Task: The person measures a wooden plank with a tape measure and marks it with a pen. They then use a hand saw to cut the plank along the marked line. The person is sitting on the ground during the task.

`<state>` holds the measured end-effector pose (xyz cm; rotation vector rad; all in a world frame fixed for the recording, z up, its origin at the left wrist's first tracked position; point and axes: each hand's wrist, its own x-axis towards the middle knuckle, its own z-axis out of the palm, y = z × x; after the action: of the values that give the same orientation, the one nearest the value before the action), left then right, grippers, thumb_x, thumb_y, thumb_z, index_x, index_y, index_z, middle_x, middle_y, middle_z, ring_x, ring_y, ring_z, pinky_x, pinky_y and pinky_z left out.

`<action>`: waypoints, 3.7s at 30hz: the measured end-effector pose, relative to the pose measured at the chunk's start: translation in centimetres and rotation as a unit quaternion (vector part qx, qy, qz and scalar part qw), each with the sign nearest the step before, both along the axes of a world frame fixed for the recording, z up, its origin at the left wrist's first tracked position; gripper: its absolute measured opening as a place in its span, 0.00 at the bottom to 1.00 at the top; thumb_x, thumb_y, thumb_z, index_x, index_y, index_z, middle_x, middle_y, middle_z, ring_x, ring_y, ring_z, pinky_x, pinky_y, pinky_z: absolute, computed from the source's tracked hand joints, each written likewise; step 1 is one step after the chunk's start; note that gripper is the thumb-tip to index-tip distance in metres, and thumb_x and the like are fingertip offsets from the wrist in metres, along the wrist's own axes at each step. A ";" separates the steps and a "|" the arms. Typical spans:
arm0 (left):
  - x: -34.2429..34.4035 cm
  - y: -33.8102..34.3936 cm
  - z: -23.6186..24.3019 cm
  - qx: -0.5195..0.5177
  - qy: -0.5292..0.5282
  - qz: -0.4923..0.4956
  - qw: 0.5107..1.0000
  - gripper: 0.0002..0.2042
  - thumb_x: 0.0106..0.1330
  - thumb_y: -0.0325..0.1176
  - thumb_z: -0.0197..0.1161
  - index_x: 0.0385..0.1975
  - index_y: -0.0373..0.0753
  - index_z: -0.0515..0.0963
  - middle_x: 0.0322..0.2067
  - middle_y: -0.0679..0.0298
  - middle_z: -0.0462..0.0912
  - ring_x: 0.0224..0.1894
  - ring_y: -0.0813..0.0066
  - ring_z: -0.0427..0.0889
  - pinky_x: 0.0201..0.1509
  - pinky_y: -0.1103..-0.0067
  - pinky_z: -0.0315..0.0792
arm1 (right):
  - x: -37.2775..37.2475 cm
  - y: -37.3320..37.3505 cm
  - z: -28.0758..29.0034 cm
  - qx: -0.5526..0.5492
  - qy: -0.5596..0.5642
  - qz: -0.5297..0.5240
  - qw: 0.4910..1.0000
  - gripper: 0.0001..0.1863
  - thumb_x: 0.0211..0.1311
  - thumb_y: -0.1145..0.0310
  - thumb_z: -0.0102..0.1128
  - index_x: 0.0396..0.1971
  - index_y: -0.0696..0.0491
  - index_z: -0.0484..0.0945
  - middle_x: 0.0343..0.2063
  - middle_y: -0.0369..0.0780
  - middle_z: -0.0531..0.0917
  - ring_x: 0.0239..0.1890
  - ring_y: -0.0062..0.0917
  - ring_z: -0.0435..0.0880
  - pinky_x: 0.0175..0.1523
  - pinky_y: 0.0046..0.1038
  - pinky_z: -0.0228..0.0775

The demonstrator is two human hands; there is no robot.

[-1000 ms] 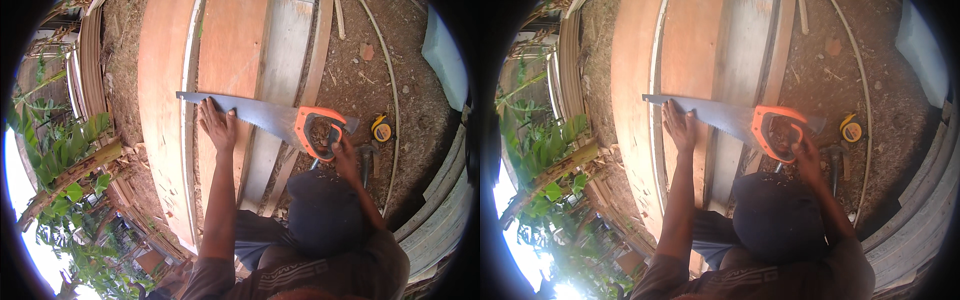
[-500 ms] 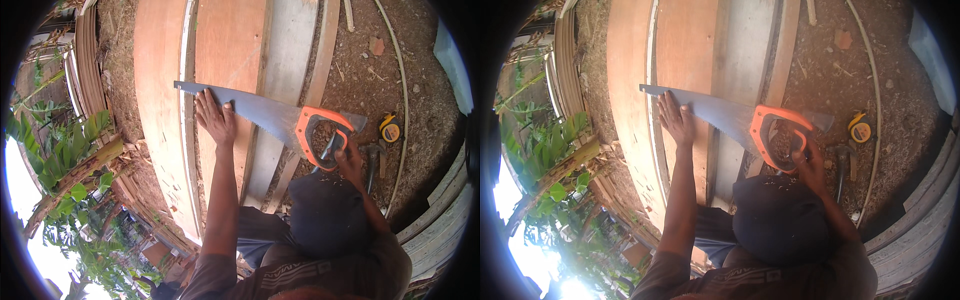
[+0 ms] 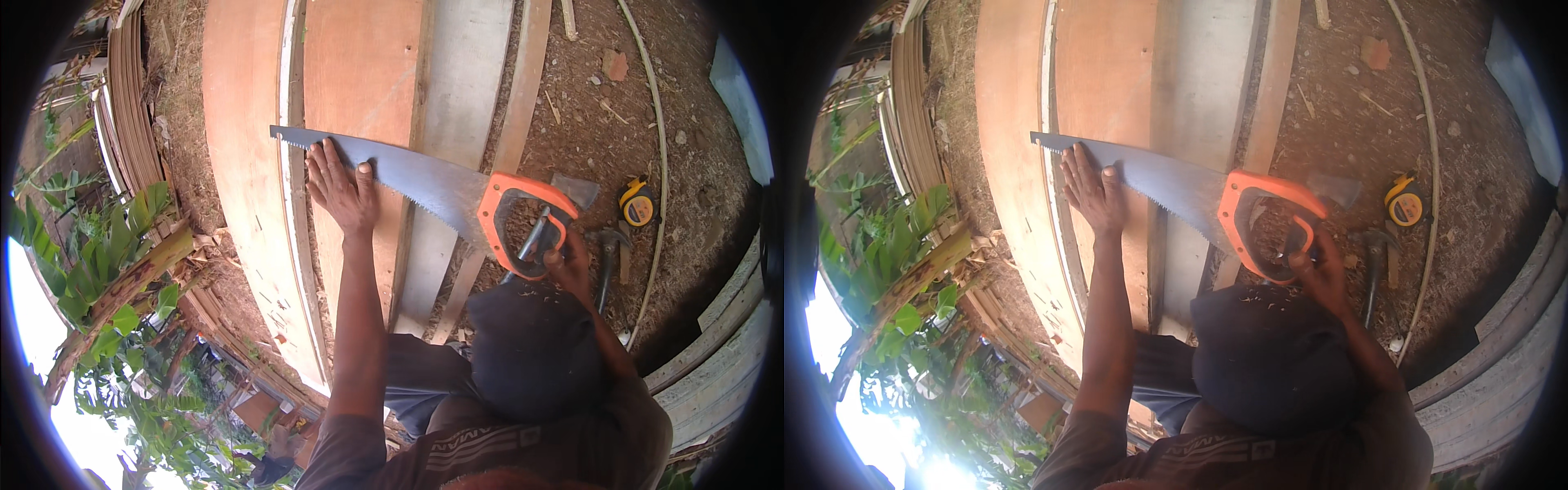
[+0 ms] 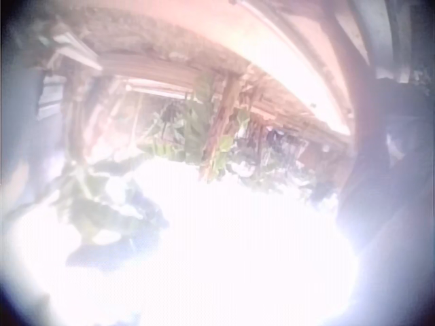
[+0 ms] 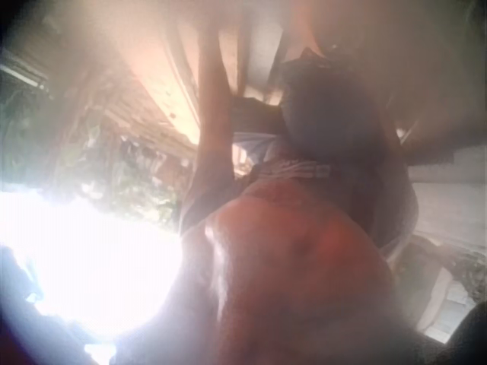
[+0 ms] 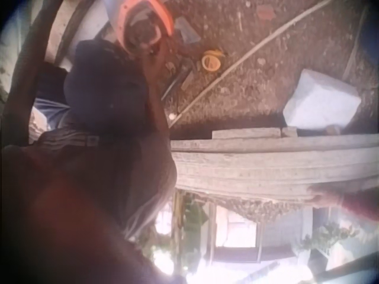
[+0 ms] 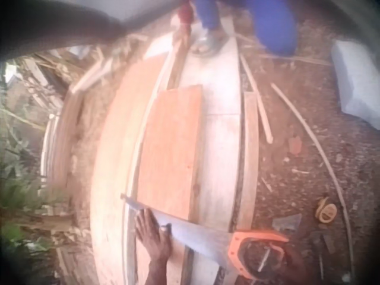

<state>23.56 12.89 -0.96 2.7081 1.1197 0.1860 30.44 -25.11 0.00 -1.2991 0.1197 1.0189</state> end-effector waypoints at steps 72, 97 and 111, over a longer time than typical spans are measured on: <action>2.1 0.5 4.0 -0.109 0.051 0.070 0.990 0.45 0.56 0.62 0.70 0.73 0.49 0.65 0.76 0.61 0.58 0.78 0.56 0.53 0.74 0.47 0.50 | 11.1 36.1 4.4 -0.104 -0.574 0.471 0.662 0.20 0.64 0.69 0.56 0.56 0.52 0.78 0.36 0.46 0.85 0.39 0.40 0.87 0.44 0.39 0.80; 2.2 0.4 3.1 -0.109 0.069 0.079 0.988 0.45 0.59 0.61 0.68 0.75 0.51 0.60 0.77 0.64 0.54 0.80 0.57 0.47 0.76 0.45 0.47 | 13.0 20.5 11.1 -0.146 -0.653 0.414 0.617 0.25 0.62 0.74 0.52 0.61 0.48 0.76 0.41 0.45 0.84 0.39 0.43 0.86 0.43 0.43 0.79; 2.3 0.4 4.3 -0.126 0.092 0.075 0.985 0.44 0.61 0.65 0.64 0.75 0.54 0.58 0.78 0.66 0.50 0.80 0.57 0.46 0.77 0.44 0.46 | 11.4 35.1 7.9 -0.117 -0.699 0.473 0.523 0.20 0.65 0.73 0.52 0.55 0.48 0.81 0.43 0.44 0.86 0.50 0.40 0.85 0.52 0.41 0.77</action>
<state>25.85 13.32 3.31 2.4569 1.3013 -0.1774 41.87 9.95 7.85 -2.1277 -1.9577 0.4319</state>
